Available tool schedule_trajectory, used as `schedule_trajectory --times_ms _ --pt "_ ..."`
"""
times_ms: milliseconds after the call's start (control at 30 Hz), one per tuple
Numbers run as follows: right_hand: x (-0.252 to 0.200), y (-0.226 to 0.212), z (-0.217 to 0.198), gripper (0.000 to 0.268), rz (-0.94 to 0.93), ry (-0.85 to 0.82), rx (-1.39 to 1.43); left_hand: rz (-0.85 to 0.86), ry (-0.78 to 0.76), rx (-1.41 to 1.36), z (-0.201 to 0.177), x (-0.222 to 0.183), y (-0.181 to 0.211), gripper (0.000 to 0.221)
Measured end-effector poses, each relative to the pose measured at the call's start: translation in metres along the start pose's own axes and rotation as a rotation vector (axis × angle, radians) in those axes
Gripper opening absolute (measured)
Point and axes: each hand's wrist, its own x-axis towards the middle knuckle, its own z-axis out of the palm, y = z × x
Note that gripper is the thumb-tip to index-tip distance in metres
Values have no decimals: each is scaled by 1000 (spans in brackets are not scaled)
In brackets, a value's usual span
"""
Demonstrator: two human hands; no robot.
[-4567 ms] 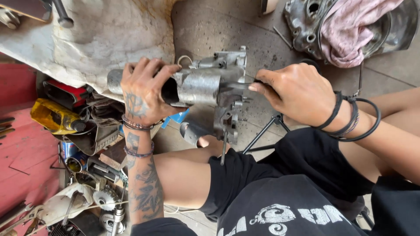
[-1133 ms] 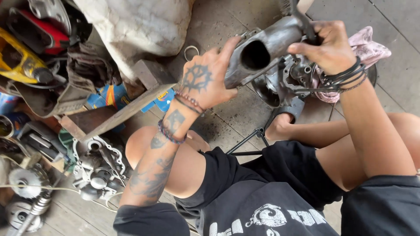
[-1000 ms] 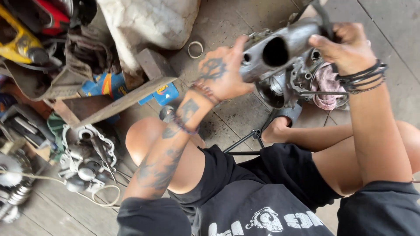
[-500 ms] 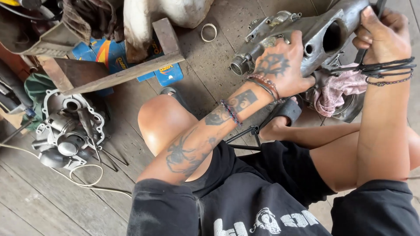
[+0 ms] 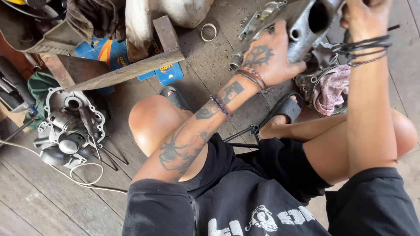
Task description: The person scrubs a metal engine cylinder with a wire brush, focusing on the interior and exterior surfaces. They rotate the part to access different areas and continue scrubbing throughout the clip.
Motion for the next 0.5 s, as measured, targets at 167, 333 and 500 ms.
schedule_trajectory --times_ms 167,333,500 --pt "-5 -12 20 31 45 -24 -65 78 8 -7 -7 2 -19 82" --pt "-15 -20 30 41 11 -76 -113 87 -58 105 -44 -1 -40 89" --pt "-15 -5 20 49 -272 -229 -161 137 -107 129 -70 -3 -61 92"
